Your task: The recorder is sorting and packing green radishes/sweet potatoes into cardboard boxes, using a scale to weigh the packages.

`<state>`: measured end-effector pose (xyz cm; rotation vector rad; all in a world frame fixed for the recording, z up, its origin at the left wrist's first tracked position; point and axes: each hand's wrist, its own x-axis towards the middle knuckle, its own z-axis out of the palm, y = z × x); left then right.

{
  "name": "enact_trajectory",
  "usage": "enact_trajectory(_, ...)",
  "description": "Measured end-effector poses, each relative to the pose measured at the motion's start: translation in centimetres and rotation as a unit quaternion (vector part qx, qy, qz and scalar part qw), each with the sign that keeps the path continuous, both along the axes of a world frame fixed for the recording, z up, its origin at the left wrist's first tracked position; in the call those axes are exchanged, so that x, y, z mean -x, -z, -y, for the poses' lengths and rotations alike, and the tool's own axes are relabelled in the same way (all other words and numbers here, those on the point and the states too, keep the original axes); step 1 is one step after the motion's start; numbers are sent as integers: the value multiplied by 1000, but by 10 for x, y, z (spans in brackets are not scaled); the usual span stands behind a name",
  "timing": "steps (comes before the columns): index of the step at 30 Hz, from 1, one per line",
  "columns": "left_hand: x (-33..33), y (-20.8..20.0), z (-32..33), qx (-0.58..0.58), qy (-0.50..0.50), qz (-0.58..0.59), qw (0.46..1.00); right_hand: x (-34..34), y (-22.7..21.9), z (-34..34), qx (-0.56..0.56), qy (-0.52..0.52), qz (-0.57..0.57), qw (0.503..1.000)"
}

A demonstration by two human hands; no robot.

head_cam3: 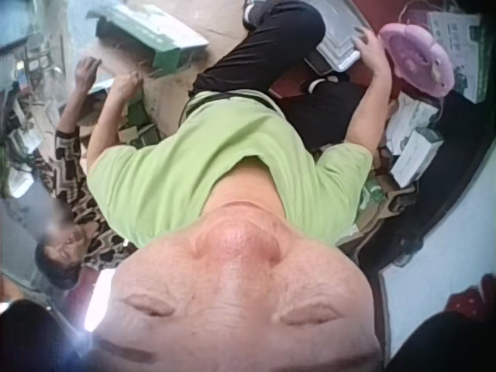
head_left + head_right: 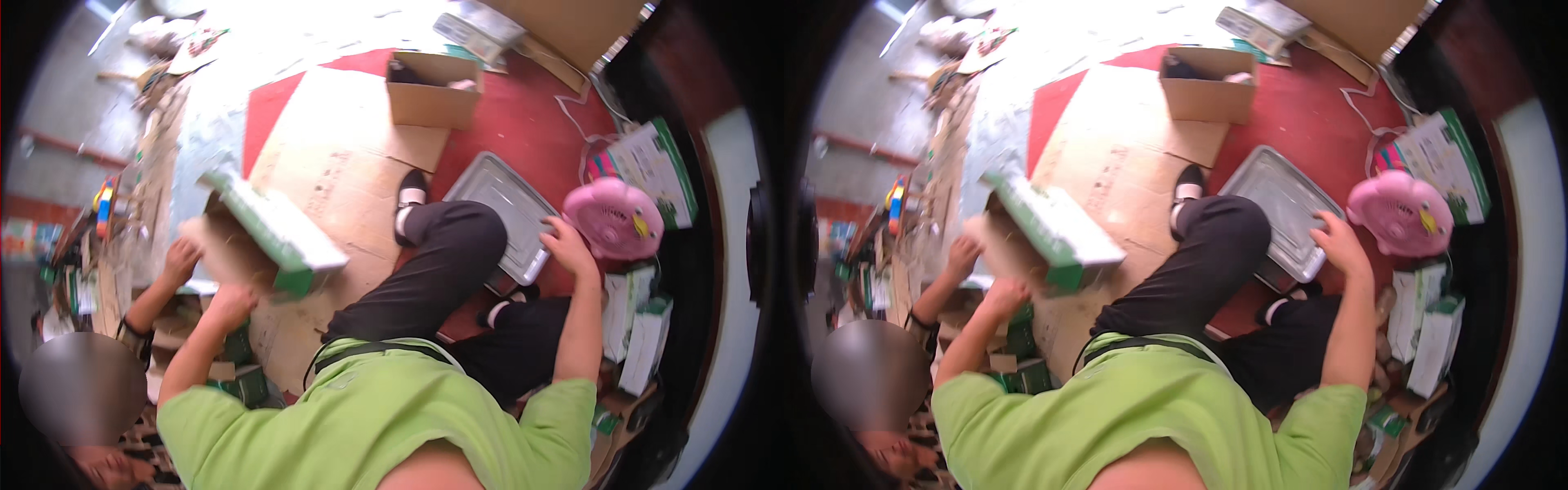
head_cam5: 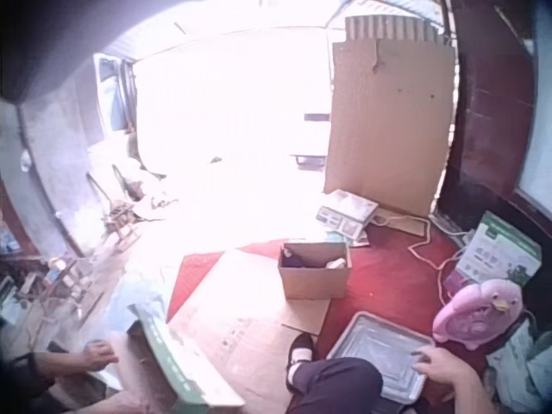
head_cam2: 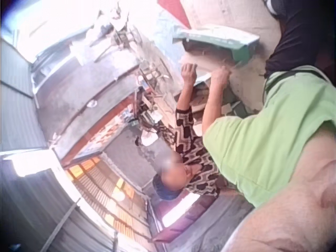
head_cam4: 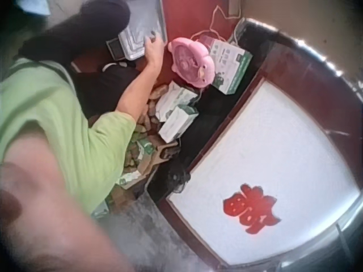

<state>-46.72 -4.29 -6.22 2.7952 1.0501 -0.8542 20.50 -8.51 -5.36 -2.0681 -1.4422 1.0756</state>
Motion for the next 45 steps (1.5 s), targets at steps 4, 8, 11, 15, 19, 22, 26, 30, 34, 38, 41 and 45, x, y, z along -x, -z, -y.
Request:
enact_trajectory(4, 35, 0, 70, 136, -29, -96, 986, 3, 8, -5, -39, -20, 37, 998)
enact_trajectory(8, 140, 39, 143, 373, -168, 87, 908, 16, 2, -14, 4, -31, 33, 999)
enact_trajectory(11, 244, -39, 60, -21, 169, 158, 973, 11, -4, -9, -3, -12, 42, 999)
enact_trajectory(15, 128, -16, 53, 138, 81, 65, 985, 5, -2, -1, -30, -6, 66, 997)
enact_trajectory(19, -34, -31, 30, 301, -252, -8, 920, 2, 8, -2, -98, -25, 106, 989)
enact_trajectory(22, -125, -49, -16, 120, -321, 73, 937, 8, -6, -2, -21, -2, 85, 996)
enact_trajectory(26, -221, -56, -58, 85, -250, 319, 910, 8, -7, 5, -72, 15, 94, 993)
enact_trajectory(30, -318, -66, -80, 54, -106, 419, 900, 7, -12, 14, -89, 31, 107, 990)
enact_trajectory(34, -423, -95, -53, 121, 14, 555, 823, 6, -41, 21, -98, 66, 84, 989)
enact_trajectory(38, -501, -100, -18, 234, 96, 502, 827, -19, -53, 37, -173, 88, 19, 981)
enact_trajectory(41, -527, -86, -15, 275, 126, 449, 841, -52, -61, 55, -225, 134, -32, 964)
enact_trajectory(45, -546, -47, -21, 324, 150, 386, 851, -122, -22, 91, -248, 261, -2, 933)
